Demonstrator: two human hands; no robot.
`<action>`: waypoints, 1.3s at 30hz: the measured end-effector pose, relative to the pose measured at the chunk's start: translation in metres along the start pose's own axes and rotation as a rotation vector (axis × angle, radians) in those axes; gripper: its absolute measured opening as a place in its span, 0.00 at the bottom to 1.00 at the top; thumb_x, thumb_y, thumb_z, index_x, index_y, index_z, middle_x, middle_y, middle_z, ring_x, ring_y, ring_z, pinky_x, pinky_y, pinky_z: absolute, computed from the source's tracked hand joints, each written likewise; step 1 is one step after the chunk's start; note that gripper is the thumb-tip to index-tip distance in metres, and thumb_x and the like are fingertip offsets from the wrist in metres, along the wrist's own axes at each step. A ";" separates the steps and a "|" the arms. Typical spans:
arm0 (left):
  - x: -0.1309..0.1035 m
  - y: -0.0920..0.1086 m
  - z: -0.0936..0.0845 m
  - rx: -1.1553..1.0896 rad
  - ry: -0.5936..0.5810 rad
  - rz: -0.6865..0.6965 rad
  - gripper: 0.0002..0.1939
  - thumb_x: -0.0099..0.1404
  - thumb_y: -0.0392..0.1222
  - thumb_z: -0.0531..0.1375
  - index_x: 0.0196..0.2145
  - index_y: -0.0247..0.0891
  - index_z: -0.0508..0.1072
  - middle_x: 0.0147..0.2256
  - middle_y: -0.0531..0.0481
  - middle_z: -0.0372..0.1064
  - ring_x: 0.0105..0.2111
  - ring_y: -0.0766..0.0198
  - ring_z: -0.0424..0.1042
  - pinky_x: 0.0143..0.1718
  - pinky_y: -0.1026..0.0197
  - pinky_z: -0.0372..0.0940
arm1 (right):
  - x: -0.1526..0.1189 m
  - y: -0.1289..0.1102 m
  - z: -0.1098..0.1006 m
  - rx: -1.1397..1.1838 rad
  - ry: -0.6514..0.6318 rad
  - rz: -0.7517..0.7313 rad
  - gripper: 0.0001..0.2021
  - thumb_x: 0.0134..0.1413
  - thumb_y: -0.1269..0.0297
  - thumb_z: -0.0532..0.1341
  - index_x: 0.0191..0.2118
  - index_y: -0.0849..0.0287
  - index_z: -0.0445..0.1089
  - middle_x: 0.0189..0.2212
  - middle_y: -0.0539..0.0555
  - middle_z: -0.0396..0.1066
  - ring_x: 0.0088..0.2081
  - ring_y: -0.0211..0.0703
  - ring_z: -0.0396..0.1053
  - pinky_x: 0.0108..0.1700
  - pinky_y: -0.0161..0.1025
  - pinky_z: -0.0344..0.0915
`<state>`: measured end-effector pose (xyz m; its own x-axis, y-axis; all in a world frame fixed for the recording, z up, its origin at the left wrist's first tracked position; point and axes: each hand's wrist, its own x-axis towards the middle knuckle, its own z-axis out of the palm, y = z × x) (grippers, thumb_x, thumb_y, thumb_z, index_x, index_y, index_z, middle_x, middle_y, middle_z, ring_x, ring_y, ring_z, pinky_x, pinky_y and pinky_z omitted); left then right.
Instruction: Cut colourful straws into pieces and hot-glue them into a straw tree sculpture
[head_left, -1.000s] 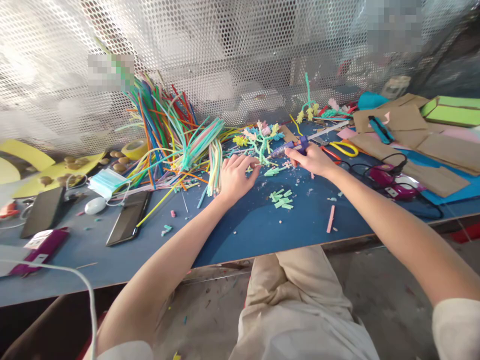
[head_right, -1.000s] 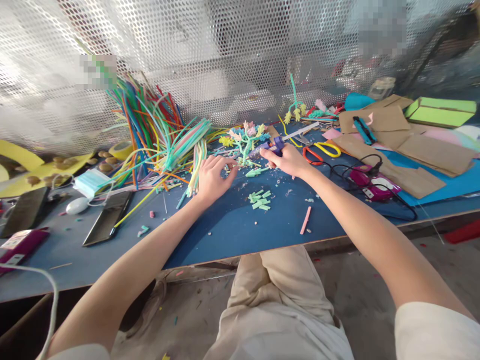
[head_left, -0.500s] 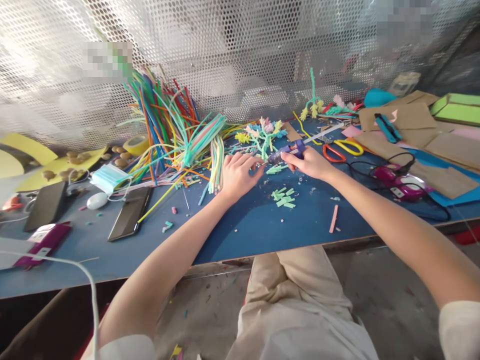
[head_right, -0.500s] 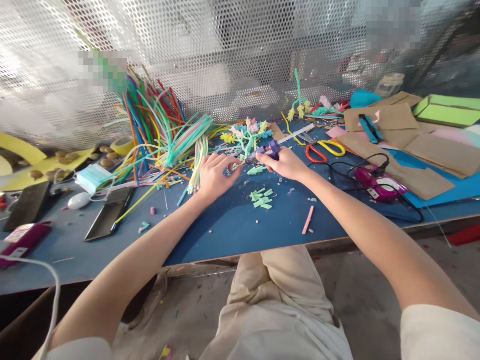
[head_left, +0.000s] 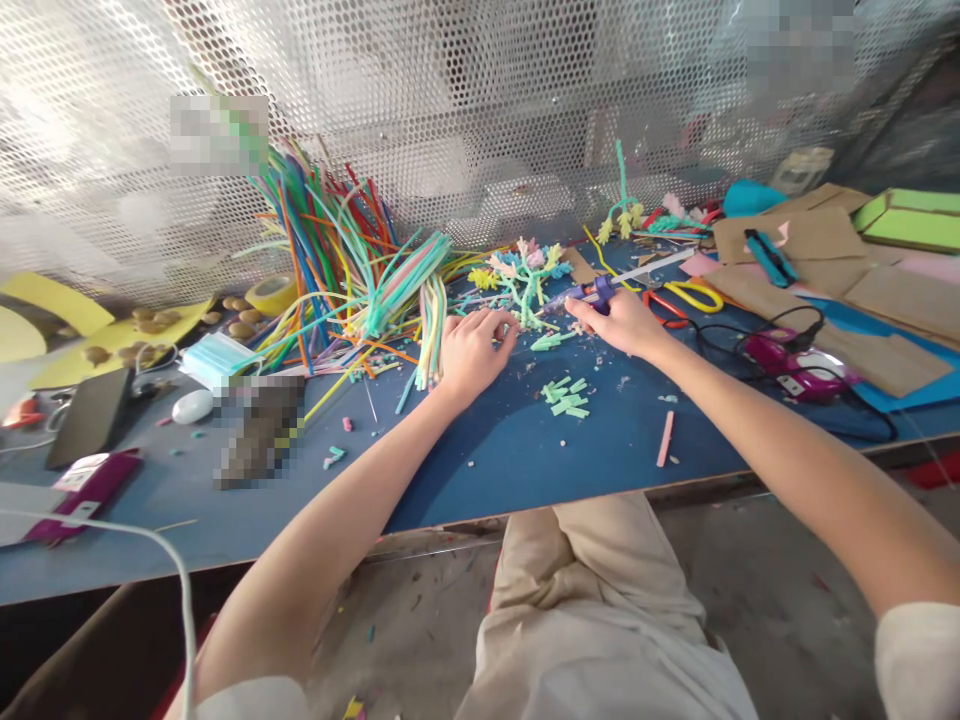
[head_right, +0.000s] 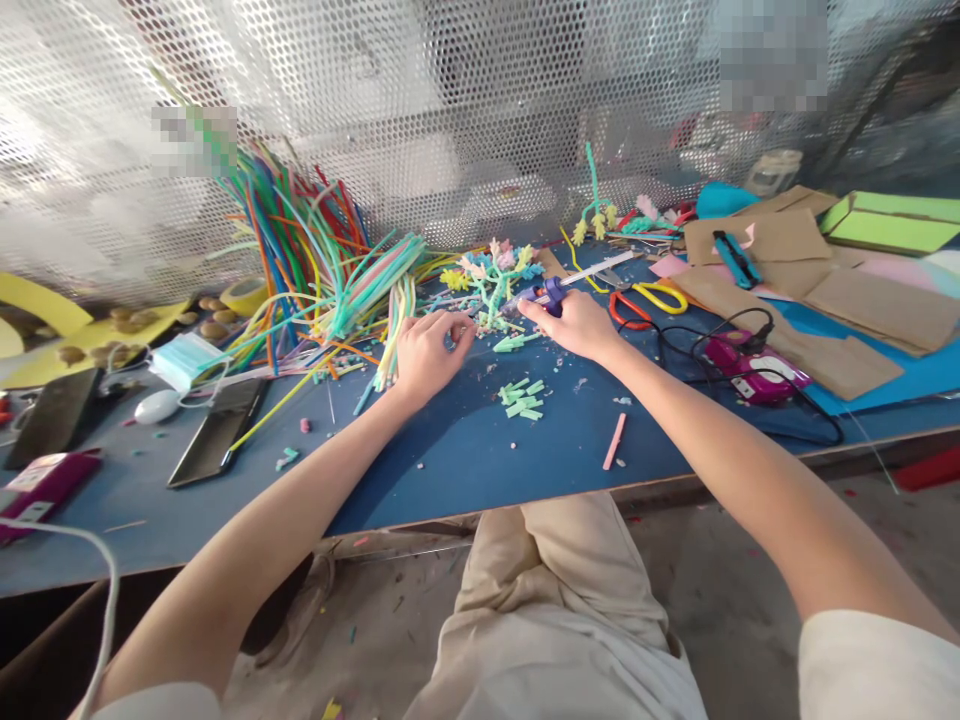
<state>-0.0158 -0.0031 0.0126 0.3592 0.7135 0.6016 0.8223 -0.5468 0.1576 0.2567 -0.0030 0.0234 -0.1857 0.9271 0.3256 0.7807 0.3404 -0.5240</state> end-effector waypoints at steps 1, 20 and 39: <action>0.000 -0.001 0.000 -0.013 0.008 -0.024 0.12 0.78 0.47 0.56 0.44 0.44 0.79 0.34 0.50 0.77 0.40 0.60 0.76 0.48 0.55 0.60 | 0.001 0.002 -0.001 -0.076 0.053 0.057 0.30 0.67 0.34 0.52 0.35 0.55 0.77 0.30 0.60 0.78 0.36 0.55 0.76 0.36 0.44 0.64; 0.010 -0.026 -0.012 -0.029 -0.037 -0.181 0.12 0.75 0.52 0.60 0.46 0.50 0.83 0.39 0.49 0.76 0.36 0.59 0.73 0.32 0.61 0.59 | 0.008 0.027 0.011 -0.221 -0.119 0.003 0.09 0.54 0.57 0.69 0.37 0.55 0.79 0.39 0.62 0.82 0.46 0.62 0.78 0.41 0.43 0.66; 0.007 -0.021 -0.007 0.000 -0.158 -0.157 0.14 0.79 0.48 0.54 0.46 0.46 0.80 0.44 0.48 0.81 0.41 0.57 0.78 0.36 0.60 0.63 | 0.010 0.028 0.006 -0.113 -0.020 -0.130 0.10 0.58 0.55 0.66 0.34 0.58 0.73 0.37 0.61 0.79 0.40 0.54 0.77 0.39 0.41 0.62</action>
<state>-0.0337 0.0099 0.0193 0.2917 0.8493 0.4400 0.8734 -0.4241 0.2396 0.2734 0.0172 0.0071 -0.3007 0.8796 0.3685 0.8110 0.4392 -0.3865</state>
